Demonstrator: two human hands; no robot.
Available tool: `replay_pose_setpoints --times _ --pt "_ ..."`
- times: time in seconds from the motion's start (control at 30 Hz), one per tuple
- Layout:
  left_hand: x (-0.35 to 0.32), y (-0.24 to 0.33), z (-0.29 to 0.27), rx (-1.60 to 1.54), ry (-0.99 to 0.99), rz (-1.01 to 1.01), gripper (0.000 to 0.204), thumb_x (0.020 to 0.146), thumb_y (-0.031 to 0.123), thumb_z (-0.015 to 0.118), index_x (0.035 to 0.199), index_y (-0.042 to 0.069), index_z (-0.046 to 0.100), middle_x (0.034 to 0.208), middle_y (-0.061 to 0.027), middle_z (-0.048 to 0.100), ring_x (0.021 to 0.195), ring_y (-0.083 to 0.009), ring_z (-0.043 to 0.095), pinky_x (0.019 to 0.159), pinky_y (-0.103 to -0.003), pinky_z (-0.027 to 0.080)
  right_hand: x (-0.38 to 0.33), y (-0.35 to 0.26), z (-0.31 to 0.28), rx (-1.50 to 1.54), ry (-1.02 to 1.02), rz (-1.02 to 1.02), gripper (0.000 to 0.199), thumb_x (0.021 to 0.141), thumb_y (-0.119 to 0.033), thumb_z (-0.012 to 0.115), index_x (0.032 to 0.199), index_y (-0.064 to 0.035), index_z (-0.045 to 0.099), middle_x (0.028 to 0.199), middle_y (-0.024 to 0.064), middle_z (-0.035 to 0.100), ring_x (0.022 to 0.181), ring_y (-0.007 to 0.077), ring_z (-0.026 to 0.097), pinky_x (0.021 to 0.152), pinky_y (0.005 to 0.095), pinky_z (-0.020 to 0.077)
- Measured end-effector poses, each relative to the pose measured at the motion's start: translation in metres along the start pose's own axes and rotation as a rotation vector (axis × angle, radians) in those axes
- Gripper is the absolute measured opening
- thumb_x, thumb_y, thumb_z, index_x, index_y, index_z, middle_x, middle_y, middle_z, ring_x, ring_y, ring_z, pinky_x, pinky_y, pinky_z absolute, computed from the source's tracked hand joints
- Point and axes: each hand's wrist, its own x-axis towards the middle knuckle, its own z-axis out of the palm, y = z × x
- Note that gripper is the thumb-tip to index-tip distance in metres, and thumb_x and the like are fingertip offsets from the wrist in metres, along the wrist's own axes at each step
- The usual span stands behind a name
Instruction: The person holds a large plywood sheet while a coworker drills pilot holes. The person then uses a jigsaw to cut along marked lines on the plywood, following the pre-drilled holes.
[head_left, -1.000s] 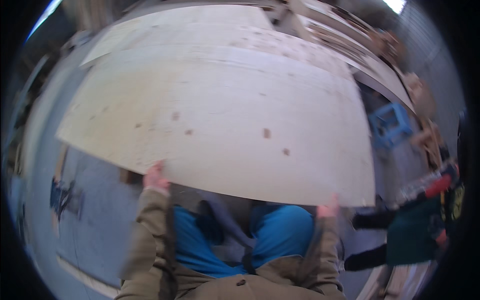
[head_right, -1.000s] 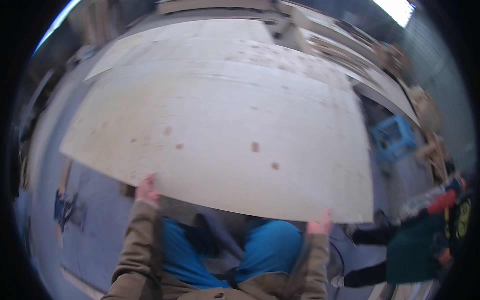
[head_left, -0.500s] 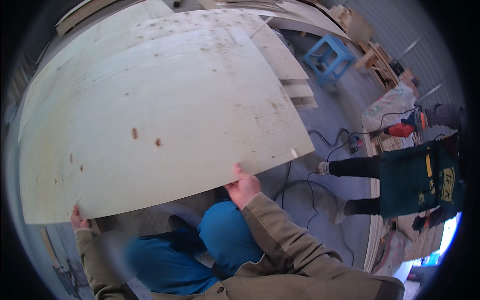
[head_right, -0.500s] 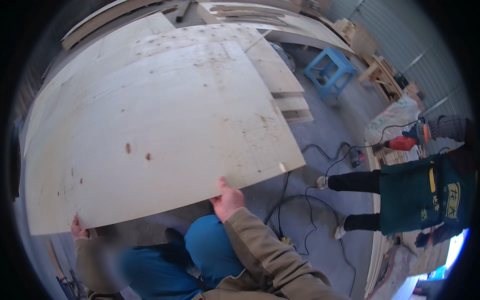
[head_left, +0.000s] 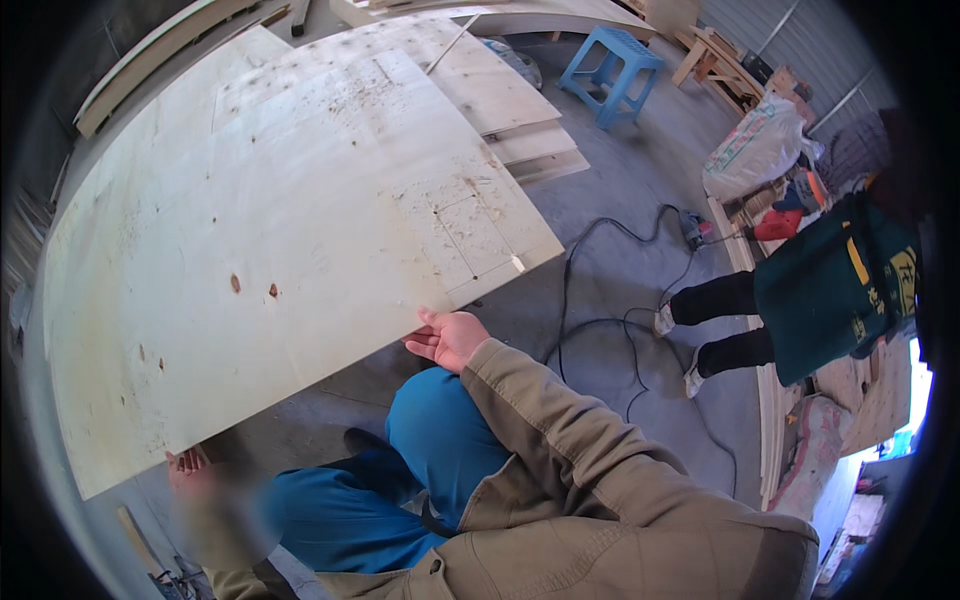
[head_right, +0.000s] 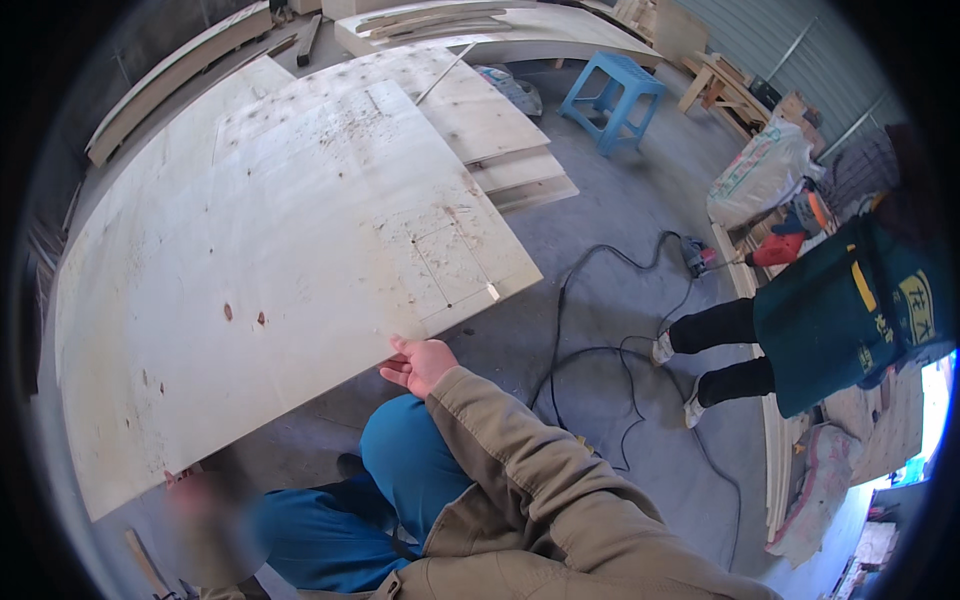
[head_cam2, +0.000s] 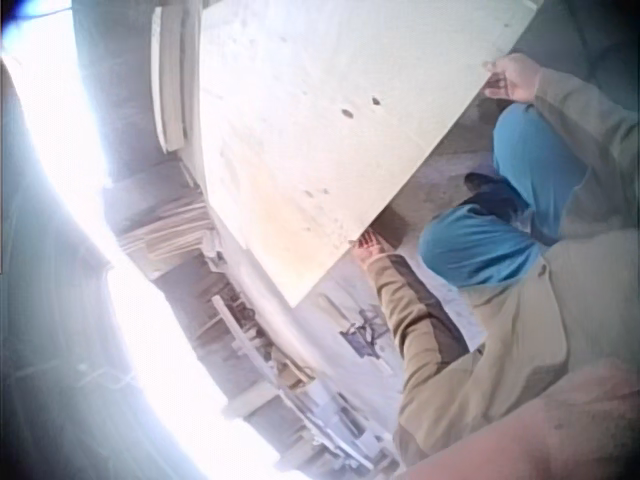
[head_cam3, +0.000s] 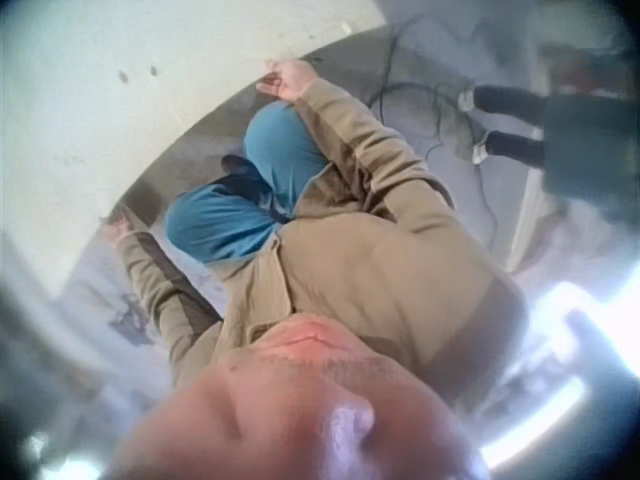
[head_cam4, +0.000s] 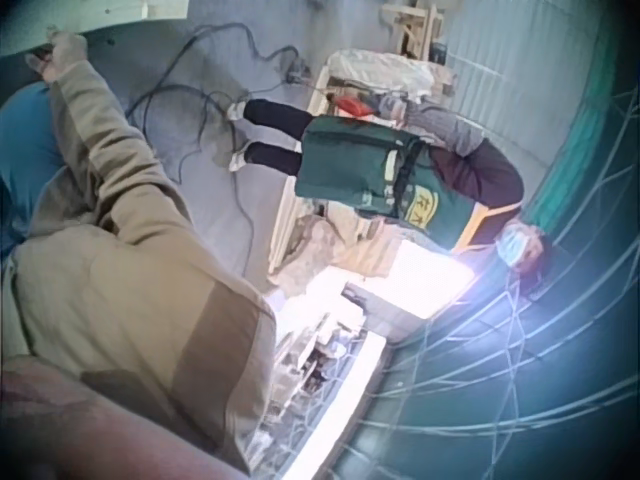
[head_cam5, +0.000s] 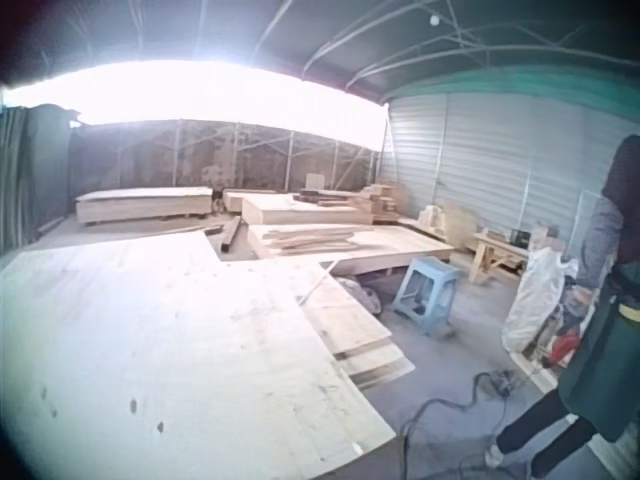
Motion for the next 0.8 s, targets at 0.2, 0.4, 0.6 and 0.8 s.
replay_pose_setpoints --times 0.2,0.4,0.6,0.8 --pt "-0.016 -0.004 0.036 -0.012 0.17 0.054 0.043 0.096 0.044 0.073 0.116 0.008 0.061 0.115 -0.0027 0.072 0.105 -0.0188 0.07 0.084 -0.036 0.063 -0.038 -0.031 -0.051 -0.179 0.099 -0.094 0.03 0.102 -0.02 0.065 0.119 0.0039 0.059 0.107 0.0183 0.069 0.088 0.0248 0.071 0.072 0.035 0.0629" --pt "-0.068 -0.047 0.138 0.086 0.001 0.181 0.044 0.099 0.042 0.07 0.126 0.009 0.059 0.126 -0.0047 0.07 0.113 -0.0198 0.068 0.088 -0.037 0.061 -0.095 -0.04 -0.176 -0.232 0.293 -0.139 0.027 0.101 -0.02 0.067 0.118 -0.0007 0.061 0.102 0.0156 0.071 0.08 0.0226 0.071 0.067 0.0351 0.0626" --pt "-0.14 -0.119 0.258 0.337 -0.241 0.186 0.054 0.101 0.045 0.066 0.139 0.009 0.054 0.14 -0.0072 0.062 0.123 -0.0203 0.061 0.094 -0.038 0.055 -0.15 0.006 -0.324 -0.152 0.6 -0.105 0.028 0.1 -0.022 0.069 0.117 -0.0012 0.062 0.103 0.0158 0.072 0.082 0.0266 0.072 0.069 0.0406 0.062" --pt "-0.196 -0.19 0.359 0.515 -0.523 0.192 0.024 0.104 0.03 0.065 0.118 0.011 0.066 0.106 -0.0078 0.076 0.087 -0.0202 0.075 0.069 -0.032 0.06 -0.186 0.062 -0.409 -0.072 0.753 -0.072 0.022 0.098 -0.018 0.071 0.106 0.0014 0.068 0.097 0.0168 0.073 0.079 0.027 0.071 0.065 0.0405 0.0592"
